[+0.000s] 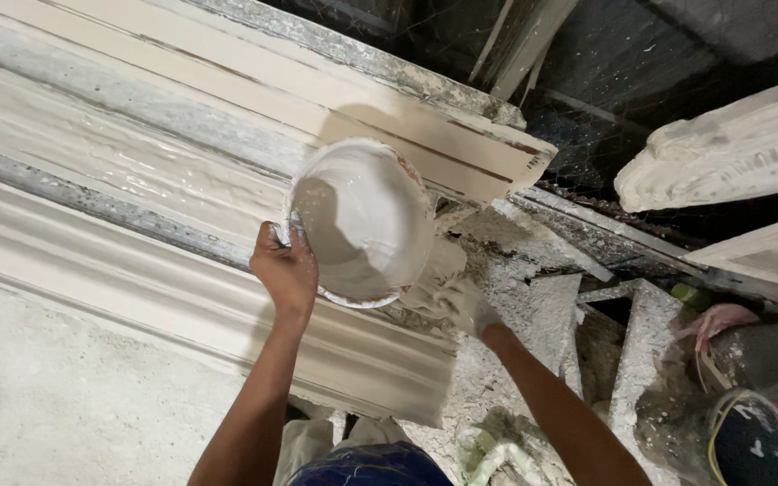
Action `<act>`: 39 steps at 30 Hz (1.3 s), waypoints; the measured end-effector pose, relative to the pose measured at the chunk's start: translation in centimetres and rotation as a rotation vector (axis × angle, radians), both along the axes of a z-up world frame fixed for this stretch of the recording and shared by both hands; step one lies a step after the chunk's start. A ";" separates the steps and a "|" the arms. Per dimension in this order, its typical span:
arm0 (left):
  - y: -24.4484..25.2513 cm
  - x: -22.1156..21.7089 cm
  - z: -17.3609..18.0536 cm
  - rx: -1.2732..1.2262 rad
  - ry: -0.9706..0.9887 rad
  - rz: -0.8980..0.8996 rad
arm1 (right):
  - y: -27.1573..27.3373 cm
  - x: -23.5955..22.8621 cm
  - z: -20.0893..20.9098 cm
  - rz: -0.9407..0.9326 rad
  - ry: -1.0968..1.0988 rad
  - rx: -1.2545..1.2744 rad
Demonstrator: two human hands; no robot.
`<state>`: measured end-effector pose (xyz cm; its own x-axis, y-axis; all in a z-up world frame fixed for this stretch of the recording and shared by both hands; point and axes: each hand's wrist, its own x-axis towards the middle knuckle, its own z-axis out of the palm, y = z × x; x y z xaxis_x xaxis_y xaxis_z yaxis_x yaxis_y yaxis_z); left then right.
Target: The person scoops white plaster from a bucket and spreads it by hand onto long white decorative molding pieces laid on a workbench. The person repeatedly applies and smooths the plaster along the grooves of the moldings.
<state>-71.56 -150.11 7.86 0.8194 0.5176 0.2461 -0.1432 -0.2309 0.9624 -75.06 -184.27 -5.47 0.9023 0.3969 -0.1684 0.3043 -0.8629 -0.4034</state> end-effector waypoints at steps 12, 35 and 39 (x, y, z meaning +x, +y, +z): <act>0.4 0.0 -0.1 -0.106 -0.179 -0.057 | 3.2 0.2 -5.4 -0.391 0.077 0.253; 1.7 -3.9 0.9 -0.136 -0.030 0.014 | 1.1 2.8 -3.6 0.185 0.038 -0.241; 1.7 -4.7 1.4 -0.104 -0.113 -0.014 | 2.9 2.0 -2.9 -0.174 0.062 -0.168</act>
<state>-76.23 -148.45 9.28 0.7969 0.5339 0.2826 -0.2542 -0.1280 0.9586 -73.06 -181.38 -8.39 0.9404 0.1984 -0.2762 0.1244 -0.9566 -0.2634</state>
